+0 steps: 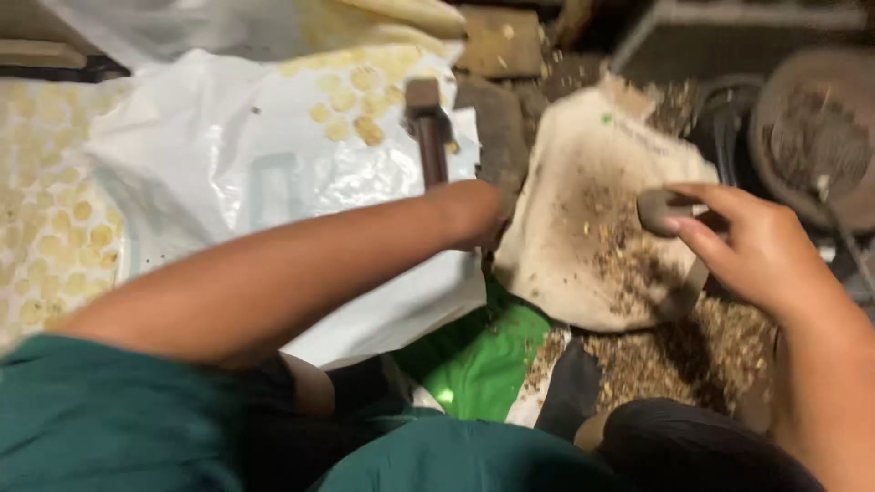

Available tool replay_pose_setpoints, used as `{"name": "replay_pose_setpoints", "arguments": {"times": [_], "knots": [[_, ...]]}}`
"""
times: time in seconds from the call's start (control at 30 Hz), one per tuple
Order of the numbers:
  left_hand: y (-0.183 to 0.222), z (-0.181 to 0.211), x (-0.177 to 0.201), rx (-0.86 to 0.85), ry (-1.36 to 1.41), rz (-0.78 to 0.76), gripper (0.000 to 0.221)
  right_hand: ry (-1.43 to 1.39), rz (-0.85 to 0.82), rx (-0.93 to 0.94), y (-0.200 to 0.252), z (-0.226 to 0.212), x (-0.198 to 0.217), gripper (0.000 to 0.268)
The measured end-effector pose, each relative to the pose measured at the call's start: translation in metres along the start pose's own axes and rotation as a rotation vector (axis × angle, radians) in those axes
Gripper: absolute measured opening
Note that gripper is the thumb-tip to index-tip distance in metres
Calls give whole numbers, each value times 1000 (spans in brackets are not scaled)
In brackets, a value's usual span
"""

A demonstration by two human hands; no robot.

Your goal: Cracking and shelling nuts using a wooden mallet and a stone on the floor.

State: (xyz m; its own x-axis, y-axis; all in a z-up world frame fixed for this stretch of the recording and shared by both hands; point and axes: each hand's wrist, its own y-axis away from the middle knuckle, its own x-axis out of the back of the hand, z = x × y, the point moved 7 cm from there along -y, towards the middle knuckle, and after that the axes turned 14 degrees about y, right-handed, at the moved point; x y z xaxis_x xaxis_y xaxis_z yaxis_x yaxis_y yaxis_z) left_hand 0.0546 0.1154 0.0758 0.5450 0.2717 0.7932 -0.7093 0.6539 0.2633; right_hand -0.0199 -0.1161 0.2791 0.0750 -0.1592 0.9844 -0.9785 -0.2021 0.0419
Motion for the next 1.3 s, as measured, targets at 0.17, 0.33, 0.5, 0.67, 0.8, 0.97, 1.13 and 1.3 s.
{"name": "replay_pose_setpoints", "arguments": {"times": [0.17,0.33,0.5,0.67,0.8,0.97,1.13,1.3], "knots": [[167,-127,142,403,615,201,27,142,-105,264,-33,-113,32,39],[302,-198,171,426,1331,811,26,216,-311,249,-125,-176,-89,33],[292,-304,85,563,1410,1079,32,167,-406,-55,-209,-196,-234,76],[187,-296,41,364,680,1036,18,-198,-97,-300,-236,-165,-240,71],[152,-253,51,252,469,911,17,-155,-245,-231,-199,-226,-186,78],[168,-242,67,205,288,1093,13,-154,-96,-139,-160,-238,-231,39],[156,-227,63,281,372,1013,15,-136,-25,-66,-173,-279,-158,41],[176,-230,64,210,220,1052,21,-314,432,175,-161,-314,-128,17]]}}
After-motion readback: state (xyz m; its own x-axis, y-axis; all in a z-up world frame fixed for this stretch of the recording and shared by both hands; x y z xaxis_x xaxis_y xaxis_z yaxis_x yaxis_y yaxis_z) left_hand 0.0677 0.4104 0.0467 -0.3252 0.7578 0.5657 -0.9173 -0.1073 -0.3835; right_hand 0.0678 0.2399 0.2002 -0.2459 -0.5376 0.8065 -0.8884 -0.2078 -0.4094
